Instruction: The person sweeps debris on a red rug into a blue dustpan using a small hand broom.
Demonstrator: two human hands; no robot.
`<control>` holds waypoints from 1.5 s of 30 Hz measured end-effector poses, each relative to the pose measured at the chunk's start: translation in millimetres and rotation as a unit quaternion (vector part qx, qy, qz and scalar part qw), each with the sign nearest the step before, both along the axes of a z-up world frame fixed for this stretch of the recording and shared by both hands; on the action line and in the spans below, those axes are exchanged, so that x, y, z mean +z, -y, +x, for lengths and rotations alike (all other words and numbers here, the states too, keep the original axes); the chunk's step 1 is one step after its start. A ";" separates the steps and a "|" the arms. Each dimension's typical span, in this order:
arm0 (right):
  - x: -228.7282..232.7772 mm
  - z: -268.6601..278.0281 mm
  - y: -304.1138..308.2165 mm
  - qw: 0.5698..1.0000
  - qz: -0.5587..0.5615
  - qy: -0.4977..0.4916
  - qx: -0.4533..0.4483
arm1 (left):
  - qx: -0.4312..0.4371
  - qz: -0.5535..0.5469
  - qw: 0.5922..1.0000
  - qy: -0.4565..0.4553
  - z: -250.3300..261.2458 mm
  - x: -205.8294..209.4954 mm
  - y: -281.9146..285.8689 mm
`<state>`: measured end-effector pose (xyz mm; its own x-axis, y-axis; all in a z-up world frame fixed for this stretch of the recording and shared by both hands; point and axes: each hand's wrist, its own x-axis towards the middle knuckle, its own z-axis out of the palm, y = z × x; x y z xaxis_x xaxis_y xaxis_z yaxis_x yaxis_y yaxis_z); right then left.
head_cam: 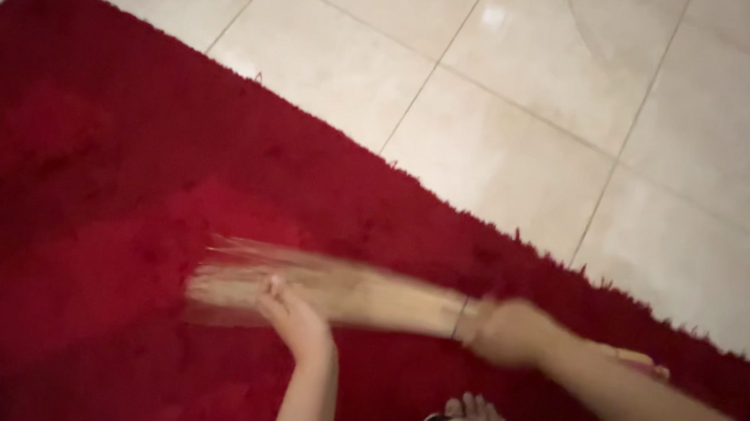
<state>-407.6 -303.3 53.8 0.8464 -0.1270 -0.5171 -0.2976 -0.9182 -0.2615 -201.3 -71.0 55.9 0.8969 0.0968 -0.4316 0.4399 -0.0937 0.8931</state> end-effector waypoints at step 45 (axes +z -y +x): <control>-69.2 -46.2 1.8 0.405 0.000 0.400 -0.823 | -0.810 0.203 0.492 0.245 20.2 41.6 228.1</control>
<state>-453.8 -305.1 -15.4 -0.4864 -0.8585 -0.1623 -0.3259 0.3505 -0.8780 -181.1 -299.2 97.5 -0.0752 -0.9278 -0.3654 -0.7653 -0.1812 0.6176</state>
